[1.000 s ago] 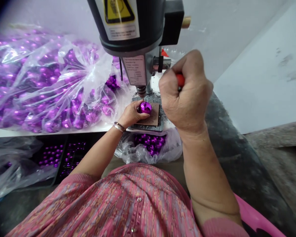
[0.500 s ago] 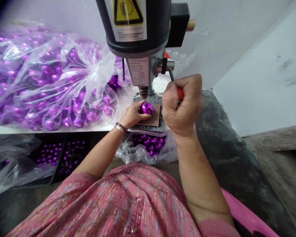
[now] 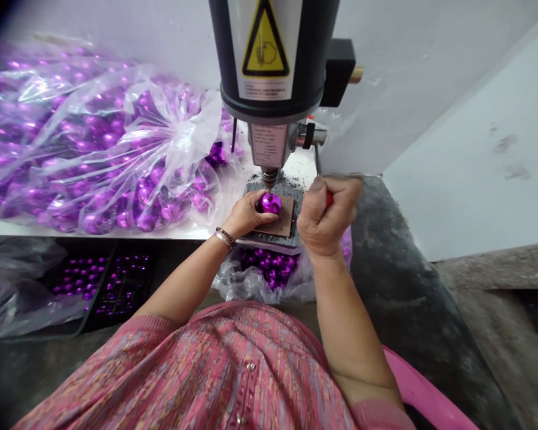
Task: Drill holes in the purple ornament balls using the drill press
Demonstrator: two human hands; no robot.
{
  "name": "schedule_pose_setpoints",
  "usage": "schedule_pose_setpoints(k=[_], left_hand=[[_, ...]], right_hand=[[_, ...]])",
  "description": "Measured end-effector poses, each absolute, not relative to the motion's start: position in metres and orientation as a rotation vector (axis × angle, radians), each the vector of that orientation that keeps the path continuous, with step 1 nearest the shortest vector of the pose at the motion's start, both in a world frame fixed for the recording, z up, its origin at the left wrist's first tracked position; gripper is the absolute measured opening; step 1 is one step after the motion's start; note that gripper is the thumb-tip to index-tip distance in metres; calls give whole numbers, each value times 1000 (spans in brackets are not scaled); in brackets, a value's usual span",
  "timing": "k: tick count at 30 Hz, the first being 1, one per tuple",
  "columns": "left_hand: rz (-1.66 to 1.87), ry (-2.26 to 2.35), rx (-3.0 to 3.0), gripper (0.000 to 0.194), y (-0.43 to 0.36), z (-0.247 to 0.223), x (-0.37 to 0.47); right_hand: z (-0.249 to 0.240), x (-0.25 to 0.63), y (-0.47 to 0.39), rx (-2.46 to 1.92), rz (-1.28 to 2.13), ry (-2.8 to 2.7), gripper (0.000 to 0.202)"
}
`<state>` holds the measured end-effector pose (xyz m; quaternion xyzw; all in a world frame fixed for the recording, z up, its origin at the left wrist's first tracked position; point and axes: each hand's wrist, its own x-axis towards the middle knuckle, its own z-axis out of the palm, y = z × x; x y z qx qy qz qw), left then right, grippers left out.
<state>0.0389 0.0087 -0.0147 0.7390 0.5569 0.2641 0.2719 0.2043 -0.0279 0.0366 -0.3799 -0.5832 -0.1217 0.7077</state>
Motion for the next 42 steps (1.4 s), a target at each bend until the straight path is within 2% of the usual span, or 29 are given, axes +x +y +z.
schedule_pose_setpoints(k=[5, 9, 12, 17, 28, 31, 33, 36, 39, 42], left_hand=[[703, 1446, 1926, 60, 8, -16, 39], [787, 1359, 1917, 59, 0, -20, 34], [864, 1285, 1933, 63, -12, -24, 24], [870, 1174, 2022, 67, -39, -25, 8], [651, 1086, 2018, 70, -82, -13, 2], [612, 1079, 2022, 80, -87, -16, 1], [620, 1128, 2021, 81, -86, -18, 0], [714, 1363, 2045, 61, -79, -18, -7], [814, 1810, 2073, 45, -67, -14, -19], [789, 2203, 2019, 54, -54, -13, -36]], right_hand=[[70, 206, -25, -879, -202, -1251, 43], [123, 211, -13, -1005, -58, -1256, 33], [145, 214, -7, -1122, 77, -1262, 33], [146, 209, -10, -1099, 147, -1228, 34], [135, 208, -7, -1019, 146, -1202, 31], [134, 207, -6, -1025, 147, -1207, 31], [133, 207, -5, -1019, 144, -1222, 30], [130, 209, -4, -988, 146, -1215, 31], [126, 210, -3, -952, 170, -1204, 29], [124, 210, -6, -928, 193, -1198, 29]])
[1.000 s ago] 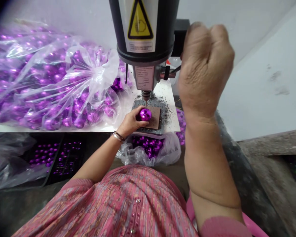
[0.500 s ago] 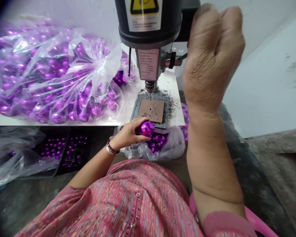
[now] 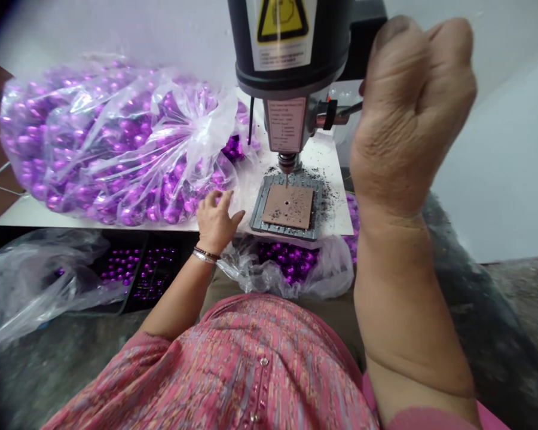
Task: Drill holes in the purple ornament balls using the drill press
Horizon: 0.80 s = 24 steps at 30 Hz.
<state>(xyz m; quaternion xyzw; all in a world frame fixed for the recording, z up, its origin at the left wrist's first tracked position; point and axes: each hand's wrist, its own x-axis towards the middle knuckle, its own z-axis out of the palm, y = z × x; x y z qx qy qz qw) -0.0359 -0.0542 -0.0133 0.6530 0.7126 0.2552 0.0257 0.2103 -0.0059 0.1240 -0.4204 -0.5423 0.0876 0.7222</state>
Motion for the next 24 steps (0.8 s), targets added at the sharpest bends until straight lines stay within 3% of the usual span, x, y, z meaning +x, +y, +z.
schedule_pose_setpoints(k=[3, 8, 12, 16, 20, 24], left_hand=[[831, 2327, 1973, 64, -41, -22, -56], [1022, 2338, 1790, 50, -31, -41, -83], [1097, 2557, 1692, 54, -45, -38, -85], [1245, 2187, 2101, 49, -54, -18, -63], [968, 1563, 2354, 43, -30, -6, -43], [673, 1850, 2281, 50, 0, -8, -55]], right_hand=[[123, 209, -9, -909, 180, -1219, 32], [120, 208, -6, -925, 94, -1213, 35], [118, 210, -2, -897, 75, -1225, 36], [119, 206, -8, -908, 133, -1184, 36], [121, 202, -14, -938, 173, -1124, 32], [122, 204, -18, -968, 150, -1197, 29]])
